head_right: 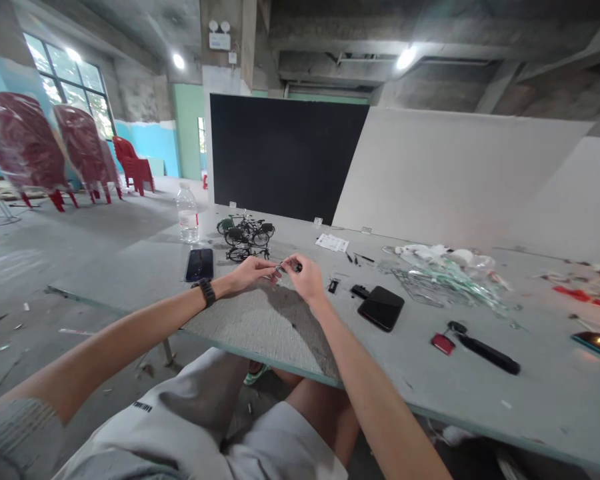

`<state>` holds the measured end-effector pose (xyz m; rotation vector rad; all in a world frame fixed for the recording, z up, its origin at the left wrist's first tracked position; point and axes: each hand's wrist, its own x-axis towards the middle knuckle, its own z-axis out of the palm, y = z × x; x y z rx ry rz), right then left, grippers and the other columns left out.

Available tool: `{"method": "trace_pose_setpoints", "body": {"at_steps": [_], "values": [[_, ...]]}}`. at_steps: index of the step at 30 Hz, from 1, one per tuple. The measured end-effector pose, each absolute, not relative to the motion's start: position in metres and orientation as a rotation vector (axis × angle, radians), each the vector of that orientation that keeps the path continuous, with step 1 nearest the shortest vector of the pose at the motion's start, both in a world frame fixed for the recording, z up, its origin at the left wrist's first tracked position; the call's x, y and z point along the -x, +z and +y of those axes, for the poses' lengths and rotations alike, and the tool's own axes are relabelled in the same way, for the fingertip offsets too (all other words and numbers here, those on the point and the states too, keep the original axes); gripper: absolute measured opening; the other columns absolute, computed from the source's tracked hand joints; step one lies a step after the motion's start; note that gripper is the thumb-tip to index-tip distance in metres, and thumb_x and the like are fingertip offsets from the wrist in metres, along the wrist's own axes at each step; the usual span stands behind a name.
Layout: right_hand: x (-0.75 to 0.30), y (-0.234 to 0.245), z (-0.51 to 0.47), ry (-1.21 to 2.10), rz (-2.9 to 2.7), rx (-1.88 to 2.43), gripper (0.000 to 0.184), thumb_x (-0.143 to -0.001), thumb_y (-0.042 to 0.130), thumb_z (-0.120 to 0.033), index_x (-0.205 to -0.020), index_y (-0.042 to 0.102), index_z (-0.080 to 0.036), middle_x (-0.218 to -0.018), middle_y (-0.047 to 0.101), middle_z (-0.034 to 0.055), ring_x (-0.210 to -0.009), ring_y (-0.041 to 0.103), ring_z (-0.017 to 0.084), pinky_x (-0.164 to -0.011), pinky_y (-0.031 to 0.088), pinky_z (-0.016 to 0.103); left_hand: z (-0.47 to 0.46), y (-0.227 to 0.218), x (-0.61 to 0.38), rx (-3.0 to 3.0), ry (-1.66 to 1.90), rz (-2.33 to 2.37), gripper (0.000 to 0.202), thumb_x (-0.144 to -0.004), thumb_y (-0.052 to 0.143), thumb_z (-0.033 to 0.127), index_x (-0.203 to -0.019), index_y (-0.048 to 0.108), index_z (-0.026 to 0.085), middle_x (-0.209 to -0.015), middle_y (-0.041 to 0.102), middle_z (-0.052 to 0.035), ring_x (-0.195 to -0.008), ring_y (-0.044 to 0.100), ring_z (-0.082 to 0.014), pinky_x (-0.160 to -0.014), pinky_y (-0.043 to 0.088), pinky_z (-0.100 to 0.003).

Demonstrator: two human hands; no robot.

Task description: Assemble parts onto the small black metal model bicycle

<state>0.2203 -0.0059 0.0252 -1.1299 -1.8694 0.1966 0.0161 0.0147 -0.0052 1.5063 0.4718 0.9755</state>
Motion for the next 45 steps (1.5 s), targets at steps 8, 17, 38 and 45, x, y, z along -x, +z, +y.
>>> {"method": "trace_pose_setpoints", "body": {"at_steps": [8,17,38,45], "values": [[-0.2205,0.0260,-0.0059,0.184,-1.867,1.152,0.030,-0.087,0.063,-0.049,-0.083,0.068,-0.020,-0.081,0.072,0.0076,-0.073,0.064,0.021,-0.067,0.044,0.032,0.0104,-0.0007,-0.0166,-1.495,0.953,0.475,0.046,-0.079,0.081,0.044,-0.110,0.077,0.010,-0.098,0.075,-0.0124,-0.082,0.069,-0.0161,-0.086,0.057,-0.037],[-0.2208,0.0262,-0.0062,0.204,-1.870,1.160,0.029,-0.087,0.064,-0.048,-0.086,0.067,-0.019,-0.084,0.073,0.0093,-0.075,0.065,0.022,-0.069,0.046,0.032,0.0143,-0.0079,-0.0157,-1.530,0.980,0.503,0.052,-0.082,0.079,0.045,-0.118,0.074,0.008,-0.099,0.075,-0.0148,-0.085,0.072,-0.0188,-0.086,0.059,-0.038],[-0.2241,0.0221,-0.0021,0.237,-1.929,1.240,0.024,-0.088,0.065,-0.046,-0.090,0.069,-0.022,-0.084,0.072,0.0054,-0.074,0.064,0.021,-0.067,0.042,0.032,0.0117,-0.0058,-0.0153,-1.589,0.983,0.529,0.053,-0.082,0.078,0.044,-0.120,0.073,0.007,-0.100,0.076,-0.0165,-0.087,0.073,-0.0210,-0.087,0.059,-0.040],[-0.2231,0.0240,-0.0043,0.241,-1.928,1.258,0.026,-0.090,0.061,-0.047,-0.090,0.067,-0.022,-0.084,0.073,0.0061,-0.074,0.065,0.022,-0.065,0.043,0.032,0.0139,-0.0061,-0.0162,-1.583,1.006,0.538,0.056,-0.076,0.083,0.047,-0.116,0.075,0.008,-0.098,0.078,-0.0140,-0.089,0.074,-0.0234,-0.090,0.059,-0.043]]}}
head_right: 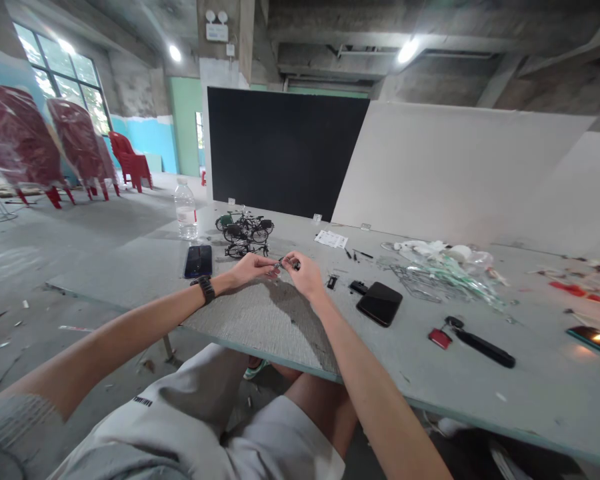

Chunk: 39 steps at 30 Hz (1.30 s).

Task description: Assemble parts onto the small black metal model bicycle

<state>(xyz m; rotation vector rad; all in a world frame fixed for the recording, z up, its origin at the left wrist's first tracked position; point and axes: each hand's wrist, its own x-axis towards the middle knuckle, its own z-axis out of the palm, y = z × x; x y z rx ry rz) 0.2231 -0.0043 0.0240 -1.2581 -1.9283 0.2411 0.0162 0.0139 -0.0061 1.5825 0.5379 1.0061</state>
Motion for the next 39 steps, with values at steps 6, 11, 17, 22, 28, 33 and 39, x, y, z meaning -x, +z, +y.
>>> {"method": "trace_pose_setpoints", "body": {"at_steps": [6,11,17,22,28,33,39], "values": [[-0.2228,0.0227,-0.0024,0.221,-1.935,1.217,0.026,-0.088,0.062,-0.047,-0.087,0.066,-0.021,-0.085,0.072,0.0076,-0.081,0.065,0.024,-0.071,0.046,0.033,0.0149,-0.0076,-0.0163,-1.578,1.031,0.564,0.057,-0.074,0.084,0.049,-0.112,0.076,0.007,-0.094,0.078,-0.0141,-0.087,0.075,-0.0233,-0.087,0.060,-0.041],[-0.2228,0.0234,-0.0033,0.270,-1.942,1.226,0.029,-0.089,0.059,-0.049,-0.087,0.065,-0.021,-0.088,0.071,0.0091,-0.082,0.064,0.024,-0.070,0.046,0.033,0.0109,-0.0038,-0.0147,-1.596,1.002,0.573,0.054,-0.078,0.082,0.047,-0.115,0.075,0.008,-0.099,0.078,-0.0150,-0.089,0.074,-0.0231,-0.087,0.059,-0.040],[-0.2228,0.0257,-0.0039,0.340,-1.953,1.233,0.031,-0.090,0.057,-0.050,-0.083,0.063,-0.020,-0.084,0.070,0.0078,-0.078,0.061,0.022,-0.069,0.045,0.032,0.0102,-0.0034,-0.0126,-1.663,0.987,0.550,0.053,-0.081,0.079,0.050,-0.115,0.076,0.010,-0.097,0.078,-0.0154,-0.088,0.074,-0.0226,-0.086,0.058,-0.038],[-0.2233,0.0262,-0.0039,0.357,-1.960,1.224,0.033,-0.090,0.057,-0.053,-0.082,0.063,-0.021,-0.082,0.070,0.0071,-0.076,0.061,0.021,-0.067,0.045,0.032,0.0143,-0.0070,-0.0105,-1.710,0.973,0.539,0.051,-0.083,0.077,0.049,-0.118,0.075,0.011,-0.098,0.077,-0.0142,-0.089,0.073,-0.0203,-0.088,0.057,-0.036],[-0.2239,0.0261,-0.0046,0.339,-1.952,1.228,0.030,-0.089,0.060,-0.050,-0.084,0.064,-0.021,-0.084,0.071,0.0081,-0.078,0.064,0.022,-0.068,0.046,0.032,0.0141,-0.0076,-0.0110,-1.669,0.990,0.572,0.049,-0.080,0.080,0.048,-0.113,0.077,0.012,-0.094,0.077,-0.0122,-0.087,0.072,-0.0193,-0.089,0.056,-0.037],[-0.2239,0.0281,-0.0058,0.308,-1.977,1.235,0.029,-0.089,0.062,-0.050,-0.084,0.064,-0.021,-0.083,0.072,0.0076,-0.077,0.065,0.022,-0.067,0.046,0.032,0.0126,-0.0072,-0.0116,-1.616,1.000,0.593,0.048,-0.078,0.083,0.045,-0.110,0.077,0.009,-0.091,0.077,-0.0132,-0.085,0.073,-0.0197,-0.089,0.058,-0.037],[-0.2242,0.0270,-0.0049,0.317,-2.014,1.243,0.026,-0.090,0.061,-0.047,-0.087,0.066,-0.022,-0.085,0.073,0.0073,-0.079,0.065,0.023,-0.069,0.045,0.033,0.0134,-0.0092,-0.0105,-1.520,0.980,0.571,0.050,-0.077,0.085,0.042,-0.113,0.076,0.007,-0.089,0.077,-0.0138,-0.084,0.074,-0.0206,-0.092,0.059,-0.041]]}}
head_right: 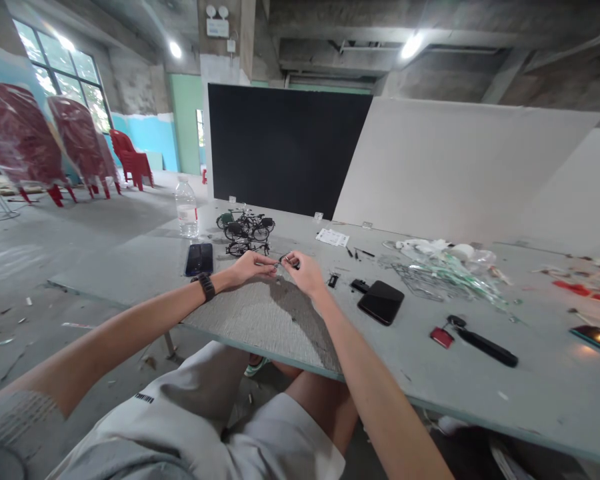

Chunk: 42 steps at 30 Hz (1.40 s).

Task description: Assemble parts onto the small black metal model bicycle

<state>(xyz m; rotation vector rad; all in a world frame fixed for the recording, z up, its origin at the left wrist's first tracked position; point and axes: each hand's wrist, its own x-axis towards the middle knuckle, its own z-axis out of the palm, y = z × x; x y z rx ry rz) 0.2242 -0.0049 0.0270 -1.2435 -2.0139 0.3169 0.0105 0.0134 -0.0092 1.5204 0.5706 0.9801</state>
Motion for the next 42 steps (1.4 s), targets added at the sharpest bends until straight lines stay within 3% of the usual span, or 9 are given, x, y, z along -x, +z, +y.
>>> {"method": "trace_pose_setpoints", "body": {"at_steps": [16,24,26,30,32,35,42], "values": [[-0.224,0.024,-0.002,0.336,-2.014,1.265,0.022,-0.090,0.061,-0.044,-0.088,0.066,-0.022,-0.085,0.073,0.0074,-0.079,0.066,0.024,-0.069,0.046,0.034,0.015,-0.011,-0.012,-1.472,0.987,0.581,0.053,-0.070,0.089,0.043,-0.107,0.078,0.006,-0.088,0.077,-0.0143,-0.084,0.075,-0.0216,-0.093,0.059,-0.043],[-0.224,0.021,0.002,0.383,-1.929,1.283,0.024,-0.087,0.062,-0.042,-0.092,0.068,-0.019,-0.093,0.074,0.0106,-0.084,0.066,0.023,-0.076,0.048,0.035,0.016,-0.012,-0.013,-1.483,1.032,0.590,0.054,-0.071,0.089,0.043,-0.109,0.077,0.007,-0.088,0.078,-0.0141,-0.083,0.075,-0.0213,-0.091,0.059,-0.042],[-0.226,0.021,0.002,0.416,-1.946,1.300,0.029,-0.087,0.062,-0.045,-0.093,0.071,-0.019,-0.093,0.074,0.0102,-0.083,0.066,0.023,-0.075,0.047,0.034,0.016,-0.012,-0.013,-1.512,1.041,0.591,0.053,-0.072,0.088,0.043,-0.109,0.077,0.007,-0.088,0.078,-0.0143,-0.083,0.074,-0.0212,-0.090,0.059,-0.041],[-0.229,0.023,0.000,0.429,-2.111,1.296,0.049,-0.091,0.051,-0.062,-0.080,0.072,-0.020,-0.072,0.070,0.0061,-0.069,0.062,0.022,-0.066,0.043,0.033,0.014,-0.009,-0.013,-1.589,1.063,0.626,0.050,-0.075,0.086,0.044,-0.109,0.078,0.009,-0.085,0.078,-0.0127,-0.081,0.074,-0.0207,-0.087,0.059,-0.040],[-0.229,0.025,-0.002,0.415,-2.118,1.294,0.052,-0.090,0.051,-0.066,-0.080,0.072,-0.020,-0.074,0.071,0.0073,-0.070,0.062,0.023,-0.064,0.042,0.032,0.012,-0.006,-0.012,-1.620,1.058,0.653,0.049,-0.076,0.085,0.044,-0.109,0.078,0.009,-0.085,0.078,-0.0121,-0.081,0.073,-0.0211,-0.086,0.059,-0.040],[-0.227,0.027,-0.005,0.388,-2.075,1.272,0.048,-0.089,0.056,-0.064,-0.083,0.073,-0.019,-0.085,0.075,0.0099,-0.077,0.065,0.025,-0.066,0.043,0.032,0.007,0.000,-0.011,-1.662,1.042,0.669,0.047,-0.078,0.082,0.044,-0.110,0.077,0.010,-0.088,0.078,-0.0121,-0.082,0.073,-0.0210,-0.086,0.059,-0.039],[-0.225,0.031,-0.006,0.411,-2.010,1.162,0.045,-0.091,0.057,-0.059,-0.074,0.071,-0.020,-0.078,0.075,0.0092,-0.075,0.067,0.025,-0.069,0.046,0.035,0.002,0.006,-0.013,-1.757,0.918,0.601,0.047,-0.093,0.059,0.057,-0.105,0.066,0.012,-0.093,0.069,-0.0096,-0.084,0.068,-0.0179,-0.077,0.056,-0.033]]}}
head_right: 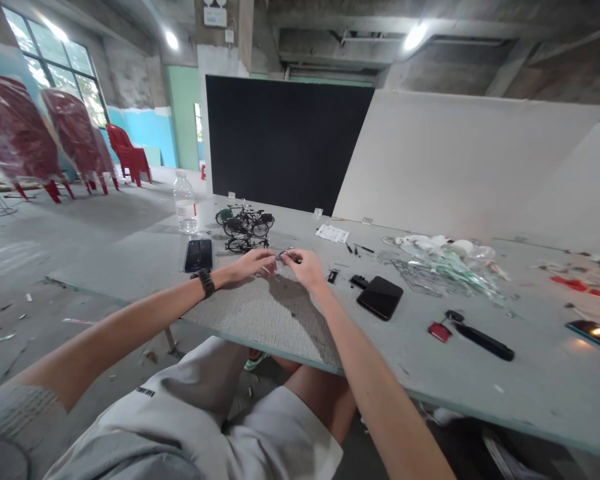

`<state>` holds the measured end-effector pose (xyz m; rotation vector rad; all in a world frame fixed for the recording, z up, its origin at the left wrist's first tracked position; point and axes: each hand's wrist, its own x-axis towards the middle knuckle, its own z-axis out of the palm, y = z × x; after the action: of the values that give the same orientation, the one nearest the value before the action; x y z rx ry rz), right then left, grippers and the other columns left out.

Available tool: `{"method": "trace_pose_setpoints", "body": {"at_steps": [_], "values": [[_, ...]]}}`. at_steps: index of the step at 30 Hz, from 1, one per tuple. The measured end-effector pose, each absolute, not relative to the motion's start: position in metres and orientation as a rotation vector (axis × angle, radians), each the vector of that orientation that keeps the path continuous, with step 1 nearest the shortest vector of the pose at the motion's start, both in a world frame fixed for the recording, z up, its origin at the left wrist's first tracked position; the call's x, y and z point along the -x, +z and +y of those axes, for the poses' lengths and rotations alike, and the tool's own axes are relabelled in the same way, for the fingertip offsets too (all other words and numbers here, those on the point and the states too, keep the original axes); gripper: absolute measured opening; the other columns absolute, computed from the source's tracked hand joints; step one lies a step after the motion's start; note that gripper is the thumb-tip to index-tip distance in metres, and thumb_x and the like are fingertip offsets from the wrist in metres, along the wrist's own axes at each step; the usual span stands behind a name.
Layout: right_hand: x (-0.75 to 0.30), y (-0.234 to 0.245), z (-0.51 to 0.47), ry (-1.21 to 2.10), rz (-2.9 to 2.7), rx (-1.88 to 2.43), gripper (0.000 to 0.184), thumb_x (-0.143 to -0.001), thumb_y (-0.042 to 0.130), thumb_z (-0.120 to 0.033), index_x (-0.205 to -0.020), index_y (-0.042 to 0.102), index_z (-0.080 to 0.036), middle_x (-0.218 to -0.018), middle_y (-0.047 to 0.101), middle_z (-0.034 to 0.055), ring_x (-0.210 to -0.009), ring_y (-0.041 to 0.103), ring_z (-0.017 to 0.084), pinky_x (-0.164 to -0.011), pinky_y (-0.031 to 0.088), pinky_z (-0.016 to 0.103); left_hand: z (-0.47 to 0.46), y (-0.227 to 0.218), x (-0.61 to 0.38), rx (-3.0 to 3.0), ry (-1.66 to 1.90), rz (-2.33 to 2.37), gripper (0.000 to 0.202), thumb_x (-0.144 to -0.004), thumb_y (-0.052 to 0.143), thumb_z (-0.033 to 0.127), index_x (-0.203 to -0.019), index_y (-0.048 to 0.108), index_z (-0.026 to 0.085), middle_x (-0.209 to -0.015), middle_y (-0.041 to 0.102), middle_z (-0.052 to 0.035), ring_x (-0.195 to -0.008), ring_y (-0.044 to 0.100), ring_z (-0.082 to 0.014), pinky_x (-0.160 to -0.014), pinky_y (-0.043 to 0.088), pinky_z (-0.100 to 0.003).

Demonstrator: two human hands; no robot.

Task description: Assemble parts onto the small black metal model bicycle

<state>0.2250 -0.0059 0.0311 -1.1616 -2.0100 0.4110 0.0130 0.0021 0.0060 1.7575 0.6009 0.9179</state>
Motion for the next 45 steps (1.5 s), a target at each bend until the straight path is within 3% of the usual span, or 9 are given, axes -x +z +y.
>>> {"method": "trace_pose_setpoints", "body": {"at_steps": [4,8,11,17,21,25,35,40,45], "values": [[-0.225,0.032,-0.006,0.474,-1.952,1.122,0.043,-0.089,0.060,-0.059,-0.080,0.074,-0.020,-0.081,0.076,0.0104,-0.078,0.070,0.028,-0.072,0.050,0.039,-0.004,0.009,-0.015,-1.981,0.911,0.678,0.055,-0.102,0.031,0.060,-0.081,0.057,0.017,-0.076,0.059,-0.0027,-0.067,0.056,-0.0124,-0.066,0.047,-0.027],[-0.223,0.033,-0.009,0.567,-1.901,1.061,0.035,-0.087,0.067,-0.054,-0.096,0.075,-0.021,-0.085,0.077,0.0106,-0.084,0.072,0.028,-0.077,0.055,0.041,-0.009,0.012,-0.015,-2.209,0.951,0.762,0.050,-0.106,0.023,0.049,-0.071,0.044,0.020,-0.065,0.049,0.0012,-0.059,0.044,-0.0114,-0.064,0.039,-0.028],[-0.220,0.034,-0.014,0.636,-1.845,1.034,0.033,-0.086,0.069,-0.052,-0.101,0.071,-0.022,-0.086,0.077,0.0105,-0.086,0.074,0.028,-0.080,0.056,0.043,-0.006,0.011,-0.014,-2.284,1.024,0.832,0.041,-0.106,0.024,0.042,-0.074,0.040,0.021,-0.066,0.046,0.0018,-0.059,0.042,-0.0127,-0.063,0.035,-0.029],[-0.216,0.035,-0.016,0.695,-1.792,1.020,0.041,-0.082,0.071,-0.061,-0.087,0.068,-0.021,-0.087,0.077,0.0120,-0.084,0.073,0.027,-0.081,0.056,0.041,0.001,0.005,-0.015,-2.457,1.054,0.890,0.031,-0.106,0.027,0.036,-0.084,0.042,0.022,-0.072,0.045,0.0008,-0.061,0.042,-0.0157,-0.064,0.033,-0.032],[-0.216,0.033,-0.014,0.754,-1.761,1.055,0.046,-0.080,0.071,-0.064,-0.086,0.066,-0.019,-0.091,0.078,0.0138,-0.077,0.070,0.023,-0.065,0.053,0.034,0.000,0.005,-0.015,-2.532,1.054,0.901,0.034,-0.108,0.021,0.036,-0.086,0.042,0.022,-0.071,0.044,0.0005,-0.059,0.040,-0.0158,-0.062,0.032,-0.032],[-0.216,0.030,-0.012,0.806,-1.751,1.063,0.049,-0.078,0.071,-0.067,-0.085,0.065,-0.018,-0.090,0.078,0.0140,-0.066,0.064,0.018,-0.050,0.041,0.027,0.000,0.003,-0.015,-2.621,1.064,0.920,0.033,-0.109,0.020,0.032,-0.089,0.044,0.021,-0.073,0.047,-0.0003,-0.060,0.042,-0.0159,-0.063,0.034,-0.031],[-0.216,0.027,-0.010,0.856,-1.699,1.057,0.053,-0.075,0.071,-0.069,-0.084,0.066,-0.017,-0.087,0.077,0.0129,-0.050,0.045,0.010,-0.044,0.029,0.025,0.000,0.001,-0.017,-2.819,0.996,1.021,0.028,-0.108,0.022,0.024,-0.095,0.046,0.019,-0.083,0.051,-0.0039,-0.066,0.046,-0.0168,-0.068,0.035,-0.032],[-0.215,0.027,-0.011,0.824,-1.694,1.060,0.052,-0.076,0.071,-0.069,-0.084,0.066,-0.018,-0.087,0.077,0.0120,-0.057,0.056,0.014,-0.047,0.034,0.025,-0.001,0.001,-0.016,-2.827,0.976,1.034,0.028,-0.107,0.023,0.026,-0.097,0.048,0.018,-0.084,0.053,-0.0055,-0.065,0.049,-0.0183,-0.067,0.034,-0.033],[-0.213,0.030,-0.013,0.839,-1.706,1.047,0.053,-0.074,0.072,-0.070,-0.082,0.064,-0.019,-0.088,0.077,0.0125,-0.066,0.062,0.017,-0.048,0.036,0.024,-0.001,0.001,-0.017,-2.700,1.036,1.114,0.029,-0.108,0.023,0.033,-0.100,0.048,0.019,-0.072,0.048,-0.0007,-0.064,0.051,-0.0188,-0.067,0.034,-0.032]]}}
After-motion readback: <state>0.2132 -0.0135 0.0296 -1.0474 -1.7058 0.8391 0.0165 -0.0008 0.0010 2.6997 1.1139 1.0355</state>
